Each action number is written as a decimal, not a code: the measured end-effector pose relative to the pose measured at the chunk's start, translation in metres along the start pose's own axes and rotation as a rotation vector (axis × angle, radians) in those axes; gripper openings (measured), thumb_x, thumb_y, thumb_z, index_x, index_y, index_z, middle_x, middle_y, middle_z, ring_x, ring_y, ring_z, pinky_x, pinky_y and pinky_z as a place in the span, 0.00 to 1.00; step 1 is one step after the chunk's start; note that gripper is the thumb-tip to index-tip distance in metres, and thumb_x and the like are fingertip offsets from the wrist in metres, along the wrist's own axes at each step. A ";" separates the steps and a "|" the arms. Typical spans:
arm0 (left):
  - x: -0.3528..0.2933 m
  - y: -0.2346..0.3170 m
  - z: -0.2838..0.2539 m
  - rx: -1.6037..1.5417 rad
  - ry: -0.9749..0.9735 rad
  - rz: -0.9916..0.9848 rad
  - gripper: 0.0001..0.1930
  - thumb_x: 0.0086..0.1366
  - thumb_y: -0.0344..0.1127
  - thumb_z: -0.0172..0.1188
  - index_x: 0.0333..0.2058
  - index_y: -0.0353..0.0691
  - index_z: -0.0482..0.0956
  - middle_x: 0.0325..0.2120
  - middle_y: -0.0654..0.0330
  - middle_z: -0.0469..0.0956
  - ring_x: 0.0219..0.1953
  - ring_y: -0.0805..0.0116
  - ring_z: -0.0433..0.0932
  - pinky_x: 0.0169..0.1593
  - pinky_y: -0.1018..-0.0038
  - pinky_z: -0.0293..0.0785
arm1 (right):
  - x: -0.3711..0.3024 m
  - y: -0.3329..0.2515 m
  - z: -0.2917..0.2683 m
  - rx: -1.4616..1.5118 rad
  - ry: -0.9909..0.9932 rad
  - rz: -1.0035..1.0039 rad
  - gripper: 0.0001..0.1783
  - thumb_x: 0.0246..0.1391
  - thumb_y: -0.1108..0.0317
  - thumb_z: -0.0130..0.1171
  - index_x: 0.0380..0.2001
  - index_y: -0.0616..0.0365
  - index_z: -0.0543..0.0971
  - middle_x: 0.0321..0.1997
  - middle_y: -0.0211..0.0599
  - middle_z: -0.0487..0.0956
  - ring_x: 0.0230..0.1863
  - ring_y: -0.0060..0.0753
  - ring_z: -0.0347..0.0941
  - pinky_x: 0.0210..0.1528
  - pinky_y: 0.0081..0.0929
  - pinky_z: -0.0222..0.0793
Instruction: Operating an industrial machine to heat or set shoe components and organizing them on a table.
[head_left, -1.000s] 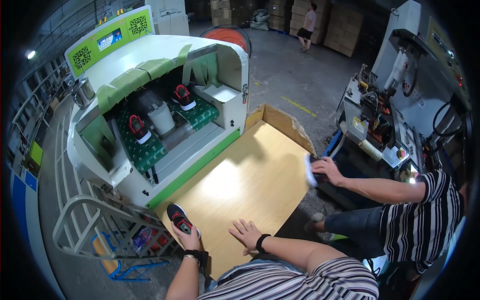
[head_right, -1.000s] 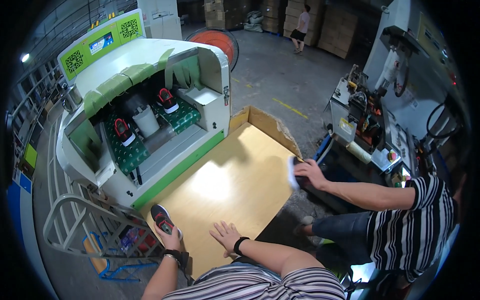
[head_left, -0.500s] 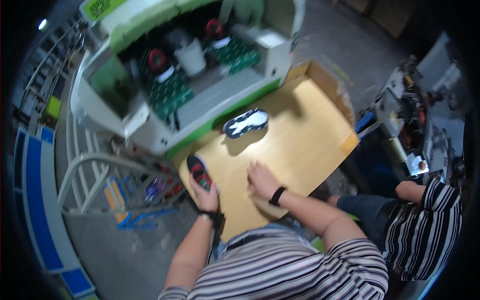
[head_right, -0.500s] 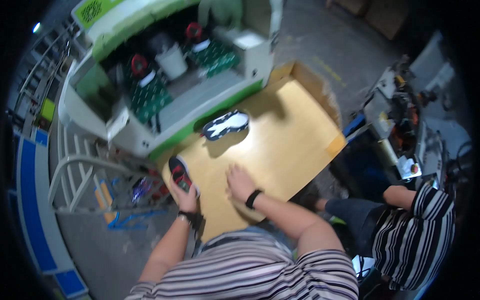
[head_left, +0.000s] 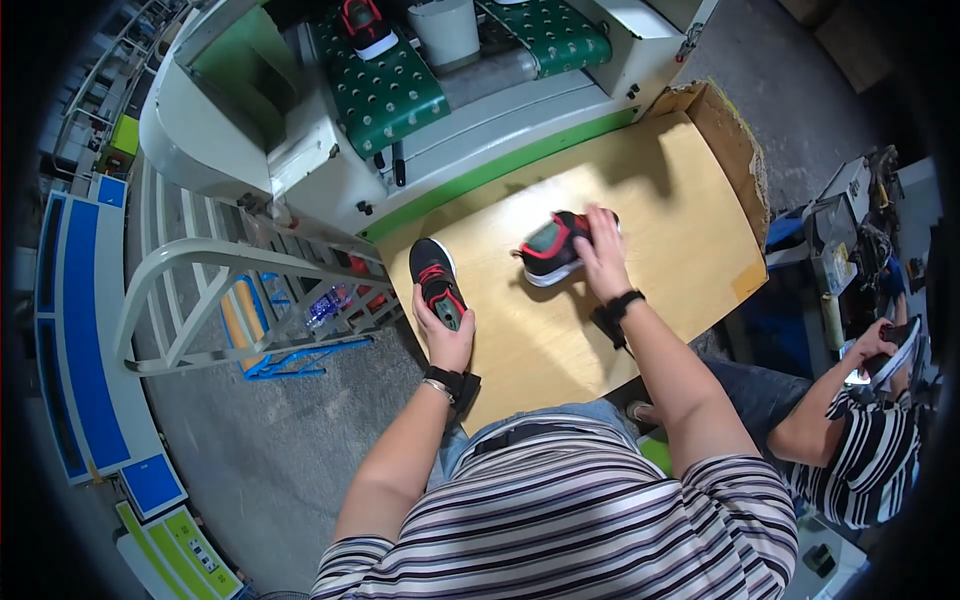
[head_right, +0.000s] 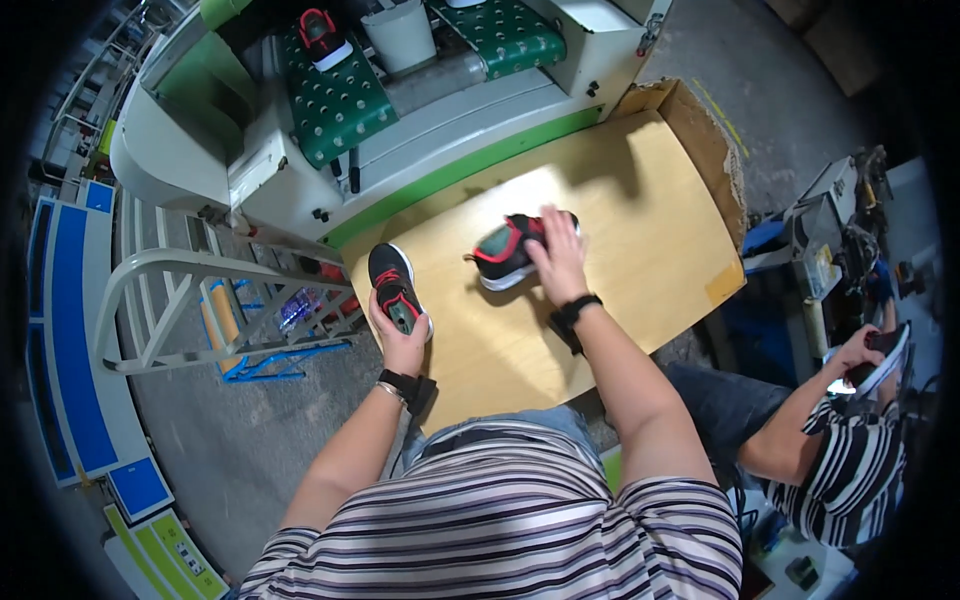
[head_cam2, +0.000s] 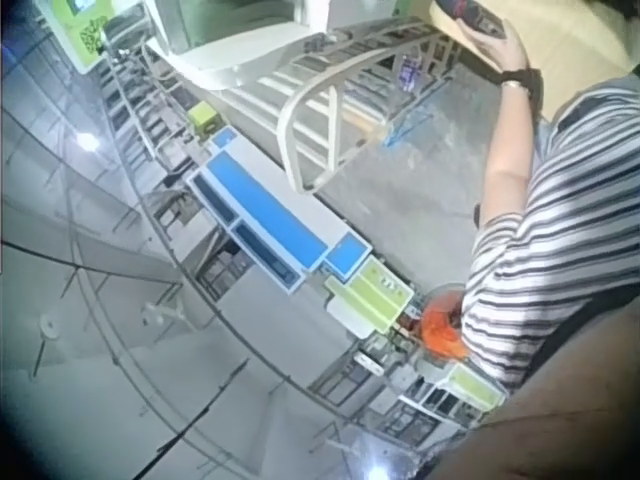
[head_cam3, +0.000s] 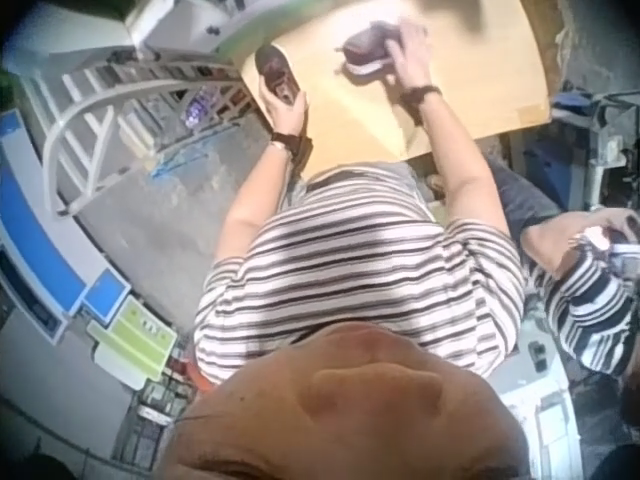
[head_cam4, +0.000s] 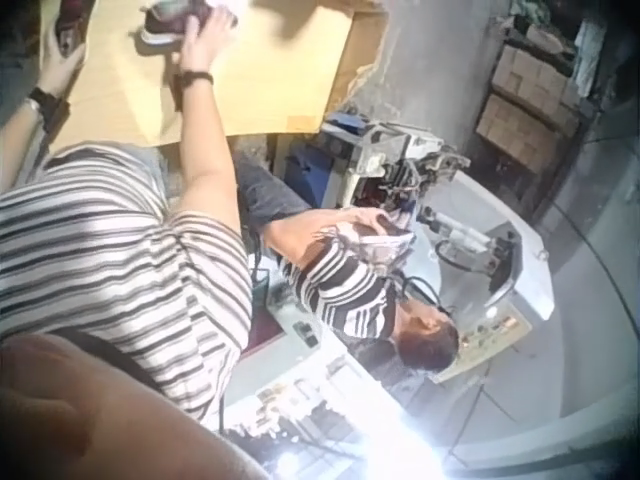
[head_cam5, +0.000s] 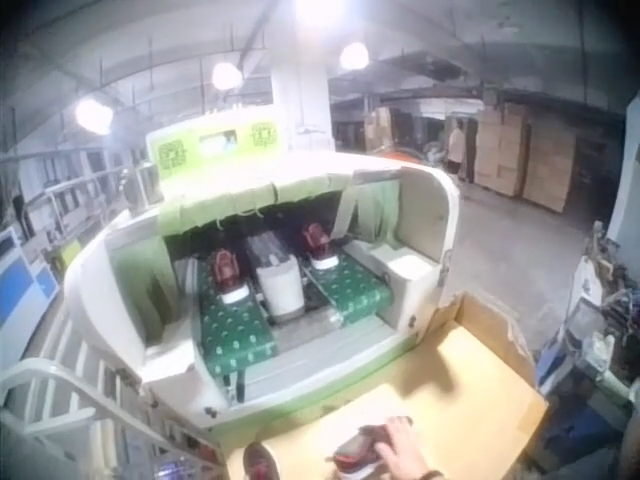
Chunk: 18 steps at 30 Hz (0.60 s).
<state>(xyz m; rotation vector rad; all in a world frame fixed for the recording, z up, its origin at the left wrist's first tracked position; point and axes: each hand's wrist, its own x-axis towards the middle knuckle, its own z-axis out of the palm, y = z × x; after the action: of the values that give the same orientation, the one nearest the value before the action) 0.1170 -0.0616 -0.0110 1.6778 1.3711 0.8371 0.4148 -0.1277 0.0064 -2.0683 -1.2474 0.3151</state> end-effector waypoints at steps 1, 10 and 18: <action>0.000 0.002 0.000 -0.029 -0.014 -0.015 0.51 0.52 0.32 0.67 0.68 0.35 0.43 0.66 0.40 0.50 0.68 0.43 0.51 0.70 0.57 0.50 | -0.019 0.018 -0.004 0.124 0.050 0.033 0.35 0.65 0.54 0.50 0.69 0.58 0.57 0.72 0.52 0.57 0.76 0.51 0.43 0.74 0.45 0.38; 0.004 0.024 0.033 -0.059 -0.116 0.051 0.49 0.50 0.30 0.66 0.67 0.36 0.45 0.63 0.39 0.54 0.66 0.43 0.56 0.69 0.60 0.52 | -0.039 -0.056 0.050 0.198 0.249 0.328 0.60 0.40 0.59 0.72 0.70 0.61 0.47 0.73 0.69 0.43 0.74 0.69 0.35 0.74 0.51 0.34; 0.028 0.037 0.050 -0.134 -0.175 0.079 0.47 0.54 0.28 0.65 0.68 0.37 0.46 0.61 0.41 0.60 0.63 0.47 0.63 0.66 0.61 0.59 | -0.028 -0.050 0.035 0.402 0.008 0.101 0.47 0.46 0.76 0.62 0.69 0.60 0.53 0.68 0.57 0.59 0.69 0.53 0.56 0.71 0.38 0.52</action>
<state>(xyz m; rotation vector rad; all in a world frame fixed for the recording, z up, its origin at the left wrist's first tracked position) 0.1827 -0.0460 -0.0013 1.6681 1.1130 0.7889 0.3477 -0.1216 0.0099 -1.7839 -0.9818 0.5545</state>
